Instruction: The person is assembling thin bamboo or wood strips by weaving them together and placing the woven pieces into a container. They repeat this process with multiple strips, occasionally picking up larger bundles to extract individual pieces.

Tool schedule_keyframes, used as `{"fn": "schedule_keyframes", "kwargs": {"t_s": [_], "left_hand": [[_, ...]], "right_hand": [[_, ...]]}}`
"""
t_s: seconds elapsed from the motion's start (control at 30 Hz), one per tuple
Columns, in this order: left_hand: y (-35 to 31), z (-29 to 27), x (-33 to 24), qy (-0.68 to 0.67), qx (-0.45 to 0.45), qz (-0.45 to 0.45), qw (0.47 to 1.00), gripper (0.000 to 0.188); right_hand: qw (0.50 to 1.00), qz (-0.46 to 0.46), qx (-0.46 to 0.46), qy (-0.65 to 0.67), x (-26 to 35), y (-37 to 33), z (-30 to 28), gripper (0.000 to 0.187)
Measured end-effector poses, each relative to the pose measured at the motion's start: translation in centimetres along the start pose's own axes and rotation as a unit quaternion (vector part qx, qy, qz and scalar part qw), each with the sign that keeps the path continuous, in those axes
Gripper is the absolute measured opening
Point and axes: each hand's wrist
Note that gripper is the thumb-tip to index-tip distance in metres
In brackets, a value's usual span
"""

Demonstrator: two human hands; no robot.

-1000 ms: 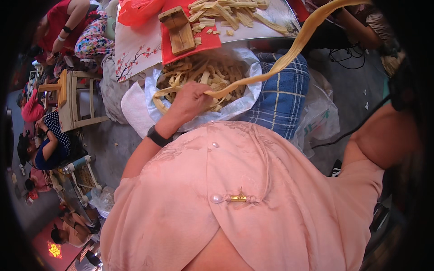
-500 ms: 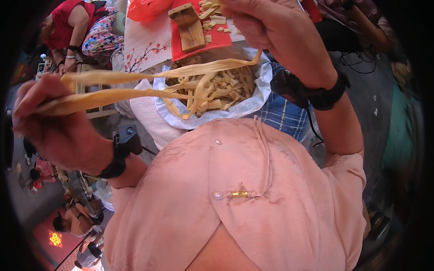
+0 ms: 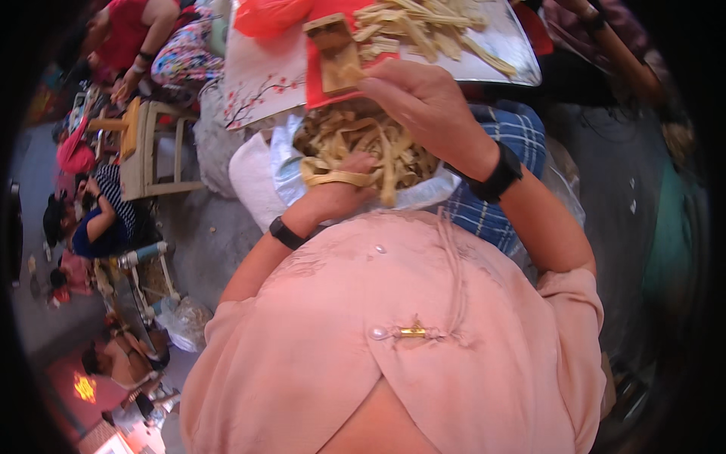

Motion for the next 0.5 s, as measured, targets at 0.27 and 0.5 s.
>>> {"fn": "schedule_keyframes", "kwargs": {"t_s": [0.27,0.5], "left_hand": [[-0.9,1.0,-3.2,-0.687,-0.32,-0.061,0.65,0.035],[-2.8,-2.4,-4.9,-0.079,-0.005,-0.038,0.996,0.048]], "right_hand": [[0.987,-0.053,-0.122,0.084,-1.7,-1.2,-2.6,0.017],[0.976,-0.195,-0.01,-0.093,-0.2,-1.3,-1.4,0.016]]}}
Point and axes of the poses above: each hand's wrist, its own y-axis towards the middle knuckle, its own z-axis out of the palm, x = y × z, and after that the axes turned 7 degrees about z, right-handed
